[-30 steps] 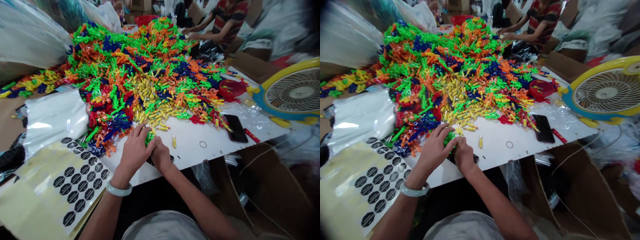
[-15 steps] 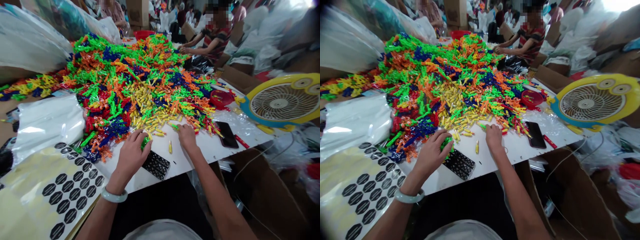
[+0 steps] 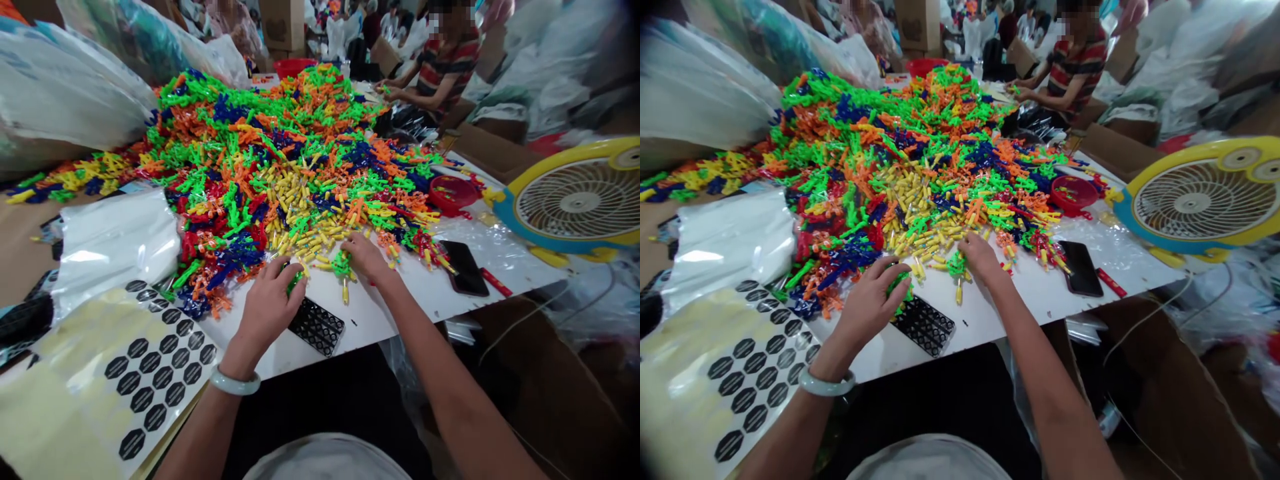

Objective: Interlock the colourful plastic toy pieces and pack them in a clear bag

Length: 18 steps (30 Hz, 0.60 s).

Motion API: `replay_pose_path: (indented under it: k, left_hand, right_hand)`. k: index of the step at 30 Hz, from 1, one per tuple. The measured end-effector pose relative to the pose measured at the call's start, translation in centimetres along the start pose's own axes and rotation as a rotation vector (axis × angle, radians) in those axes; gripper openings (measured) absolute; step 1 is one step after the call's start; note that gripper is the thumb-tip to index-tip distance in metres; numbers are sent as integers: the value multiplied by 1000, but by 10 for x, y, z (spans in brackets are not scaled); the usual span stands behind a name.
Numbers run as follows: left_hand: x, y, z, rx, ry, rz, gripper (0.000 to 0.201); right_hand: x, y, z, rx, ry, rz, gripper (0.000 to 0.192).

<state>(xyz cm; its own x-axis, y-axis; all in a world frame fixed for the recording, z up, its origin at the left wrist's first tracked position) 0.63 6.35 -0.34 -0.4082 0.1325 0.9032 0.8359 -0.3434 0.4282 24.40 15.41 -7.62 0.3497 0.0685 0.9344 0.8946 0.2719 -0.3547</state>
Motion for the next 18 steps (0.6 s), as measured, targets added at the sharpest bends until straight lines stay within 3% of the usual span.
replay_pose_path:
  k: [4,6,9,11,14,18]
  left_hand:
    - [1,1,0,-9,8,-14,32]
    - [1,1,0,-8,10,-21,32]
    - [0,2,0,-2,30,-30,31]
    - [0,2,-1,1,39,-33,31]
    - [0,3,-1,6,30,-25,31]
    - [0,2,-2,7,31,-21,31]
  right_hand:
    - [-1,5,-28,-87,133,89,17]
    - [-8,-5,-46,-147,169,273,19]
    - [-30,-43,-68,-195,118,682,45]
    - [-46,-77,-80,-176,35,806,54]
    - [-61,-119,-98,-151,-45,872,54]
    - [-68,-141,-114,-142,18,795,59]
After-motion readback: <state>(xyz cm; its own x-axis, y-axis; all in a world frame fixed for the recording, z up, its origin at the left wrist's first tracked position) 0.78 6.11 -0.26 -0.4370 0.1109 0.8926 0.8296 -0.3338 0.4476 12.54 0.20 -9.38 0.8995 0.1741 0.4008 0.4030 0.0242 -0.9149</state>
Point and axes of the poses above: each hand's wrist, its own z-axis towards the middle knuckle, its own x-axis out of the back of the hand, y = z × x, the point moved 4 cm from there along z, towards the middle knuckle, and after that the axes turned 10 degrees about -y, right-handed, at the moved point
